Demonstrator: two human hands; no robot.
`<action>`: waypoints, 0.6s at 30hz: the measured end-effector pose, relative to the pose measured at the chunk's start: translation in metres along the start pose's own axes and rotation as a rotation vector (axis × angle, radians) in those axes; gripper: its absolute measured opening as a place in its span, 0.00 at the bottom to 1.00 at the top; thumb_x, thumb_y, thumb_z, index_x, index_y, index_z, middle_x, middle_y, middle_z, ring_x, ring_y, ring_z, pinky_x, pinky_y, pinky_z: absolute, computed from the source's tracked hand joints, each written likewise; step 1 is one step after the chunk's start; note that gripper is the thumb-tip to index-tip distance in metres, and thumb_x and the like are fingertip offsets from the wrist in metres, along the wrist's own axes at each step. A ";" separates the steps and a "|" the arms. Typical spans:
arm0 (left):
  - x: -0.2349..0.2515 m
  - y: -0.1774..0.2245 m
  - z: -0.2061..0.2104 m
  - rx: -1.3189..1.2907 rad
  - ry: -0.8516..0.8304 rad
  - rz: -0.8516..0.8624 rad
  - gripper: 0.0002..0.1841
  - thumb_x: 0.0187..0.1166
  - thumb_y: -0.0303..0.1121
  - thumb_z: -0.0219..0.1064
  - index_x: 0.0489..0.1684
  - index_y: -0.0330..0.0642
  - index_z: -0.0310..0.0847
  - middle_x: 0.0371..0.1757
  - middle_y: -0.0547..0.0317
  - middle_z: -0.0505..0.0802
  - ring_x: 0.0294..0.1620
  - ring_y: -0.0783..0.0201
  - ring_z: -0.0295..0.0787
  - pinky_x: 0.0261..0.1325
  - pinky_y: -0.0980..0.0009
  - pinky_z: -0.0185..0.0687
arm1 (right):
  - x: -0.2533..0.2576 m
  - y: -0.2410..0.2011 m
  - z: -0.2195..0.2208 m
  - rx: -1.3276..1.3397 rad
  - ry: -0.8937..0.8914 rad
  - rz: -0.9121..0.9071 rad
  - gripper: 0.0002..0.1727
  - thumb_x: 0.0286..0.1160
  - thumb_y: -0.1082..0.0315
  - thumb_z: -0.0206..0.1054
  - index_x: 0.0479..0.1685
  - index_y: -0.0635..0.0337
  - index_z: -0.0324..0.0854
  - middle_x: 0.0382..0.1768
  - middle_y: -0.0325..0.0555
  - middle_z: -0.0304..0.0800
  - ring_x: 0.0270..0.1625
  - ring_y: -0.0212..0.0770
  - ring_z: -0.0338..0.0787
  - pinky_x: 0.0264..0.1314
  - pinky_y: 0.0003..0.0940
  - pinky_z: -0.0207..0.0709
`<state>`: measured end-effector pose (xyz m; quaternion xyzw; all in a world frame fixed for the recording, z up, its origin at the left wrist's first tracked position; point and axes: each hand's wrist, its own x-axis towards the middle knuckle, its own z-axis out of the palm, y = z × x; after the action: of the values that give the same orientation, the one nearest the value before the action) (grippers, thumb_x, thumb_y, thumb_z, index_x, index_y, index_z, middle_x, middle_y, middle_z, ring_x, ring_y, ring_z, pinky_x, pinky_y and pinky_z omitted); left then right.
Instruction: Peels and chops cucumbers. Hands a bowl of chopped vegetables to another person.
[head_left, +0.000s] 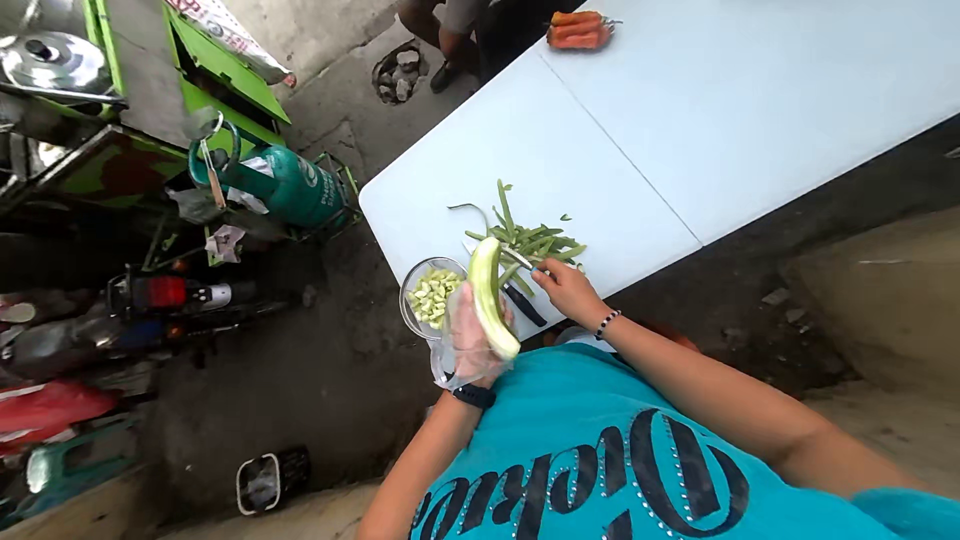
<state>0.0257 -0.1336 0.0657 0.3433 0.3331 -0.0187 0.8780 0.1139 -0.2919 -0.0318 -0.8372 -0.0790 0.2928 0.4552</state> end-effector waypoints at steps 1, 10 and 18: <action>-0.001 0.003 0.000 -0.005 -0.022 -0.023 0.30 0.91 0.59 0.37 0.44 0.42 0.75 0.25 0.56 0.82 0.21 0.65 0.80 0.23 0.72 0.80 | 0.000 0.002 0.000 0.035 -0.017 0.008 0.21 0.93 0.52 0.54 0.61 0.61 0.81 0.32 0.55 0.84 0.31 0.52 0.84 0.40 0.56 0.80; -0.004 0.027 -0.015 -0.117 -0.356 0.059 0.30 0.76 0.65 0.65 0.54 0.46 0.83 0.38 0.57 0.90 0.35 0.63 0.89 0.39 0.68 0.89 | -0.042 -0.028 -0.029 0.363 0.006 -0.335 0.18 0.91 0.56 0.56 0.66 0.56 0.81 0.28 0.39 0.81 0.25 0.30 0.77 0.28 0.28 0.74; -0.012 0.050 0.005 -0.013 -0.291 0.179 0.30 0.84 0.66 0.49 0.57 0.48 0.80 0.37 0.59 0.87 0.33 0.66 0.86 0.37 0.70 0.87 | -0.077 -0.049 -0.044 0.100 0.027 -0.898 0.22 0.91 0.52 0.57 0.61 0.58 0.87 0.44 0.39 0.92 0.43 0.26 0.88 0.46 0.25 0.85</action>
<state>0.0323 -0.1006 0.1053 0.3596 0.1704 0.0123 0.9173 0.0826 -0.3254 0.0583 -0.7006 -0.4142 0.0590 0.5780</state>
